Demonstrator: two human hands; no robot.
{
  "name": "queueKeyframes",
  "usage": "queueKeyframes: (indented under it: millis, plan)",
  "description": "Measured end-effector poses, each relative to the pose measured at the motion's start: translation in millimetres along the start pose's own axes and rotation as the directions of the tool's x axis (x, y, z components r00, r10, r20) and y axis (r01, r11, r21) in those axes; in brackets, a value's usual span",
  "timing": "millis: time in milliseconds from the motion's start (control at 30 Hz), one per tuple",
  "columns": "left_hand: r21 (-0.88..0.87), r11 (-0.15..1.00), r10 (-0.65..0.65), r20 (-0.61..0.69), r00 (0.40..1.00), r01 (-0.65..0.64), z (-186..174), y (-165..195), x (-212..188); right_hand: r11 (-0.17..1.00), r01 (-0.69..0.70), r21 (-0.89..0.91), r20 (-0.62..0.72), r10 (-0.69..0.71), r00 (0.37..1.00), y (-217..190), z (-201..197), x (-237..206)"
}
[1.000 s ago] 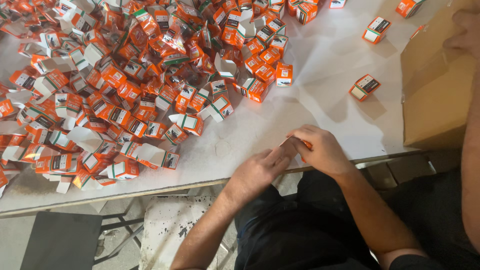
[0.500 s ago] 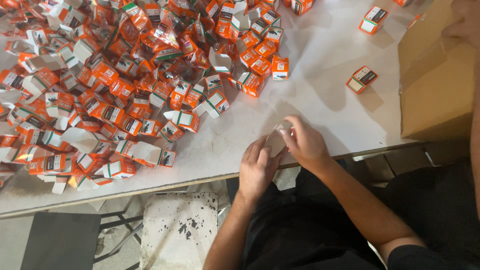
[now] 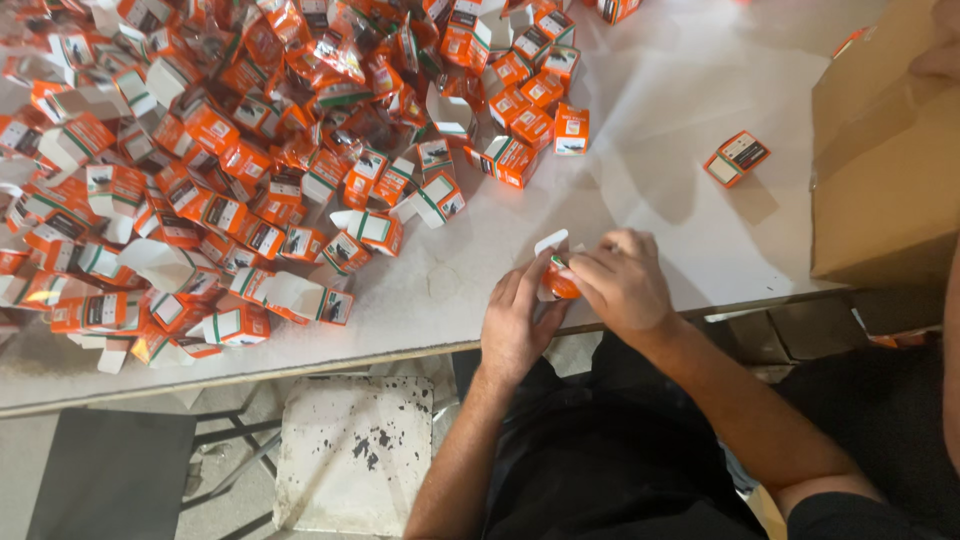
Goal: The person folds flat cardboard boxes into open product boxes and sets each finished box on the table, repeating the folding cycle continuously while another person folds boxes nearby.
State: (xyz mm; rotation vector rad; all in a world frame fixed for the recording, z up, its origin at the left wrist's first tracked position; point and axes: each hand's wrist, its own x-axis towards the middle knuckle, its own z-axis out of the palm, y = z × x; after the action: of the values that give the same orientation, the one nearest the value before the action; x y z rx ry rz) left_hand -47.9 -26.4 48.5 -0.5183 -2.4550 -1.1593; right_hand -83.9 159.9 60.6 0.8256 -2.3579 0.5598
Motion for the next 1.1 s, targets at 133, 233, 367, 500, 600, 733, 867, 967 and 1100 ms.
queueKeyframes:
  millis: [133,233,367,500,600,733,867,967,1100]
  plan:
    - [0.046,0.997,0.068,-0.05,0.996,-0.066,3,0,-5,0.999,0.036,-0.036,0.049,-0.034,0.998,-3,-4,5]
    - [0.053,0.998,0.037,-0.033,0.999,-0.035,4,0,-7,0.997,0.074,0.001,0.114,-0.074,0.991,-3,-10,6]
    - [0.089,0.996,0.024,-0.014,1.0,-0.022,4,-3,-4,0.987,0.125,0.105,0.102,-0.136,0.985,-5,-22,1]
    - [0.108,0.994,0.004,0.008,1.0,-0.005,7,-3,-4,0.992,0.084,0.09,0.193,-0.1,0.976,-14,-29,-1]
    - [0.069,0.997,-0.032,-0.091,0.995,0.038,9,0,-9,0.993,0.089,0.071,0.163,-0.1,0.982,-17,-29,4]
    - [0.094,0.979,0.197,-0.186,0.963,-0.182,3,2,-13,0.991,0.072,0.115,0.198,-0.094,0.976,-15,-28,6]
    - [0.188,0.963,0.22,-0.133,0.966,-0.193,2,7,-7,0.946,0.044,0.321,0.088,-0.076,0.993,-9,-22,0]
    - [0.182,0.964,0.212,-0.103,0.972,-0.191,0,10,-3,0.921,-0.109,0.374,-0.098,0.156,0.983,-7,-16,-11]
    - [0.116,0.979,0.177,-0.069,0.982,-0.168,-2,12,-2,0.723,-0.411,0.555,0.148,0.4,0.904,0,-5,-21]
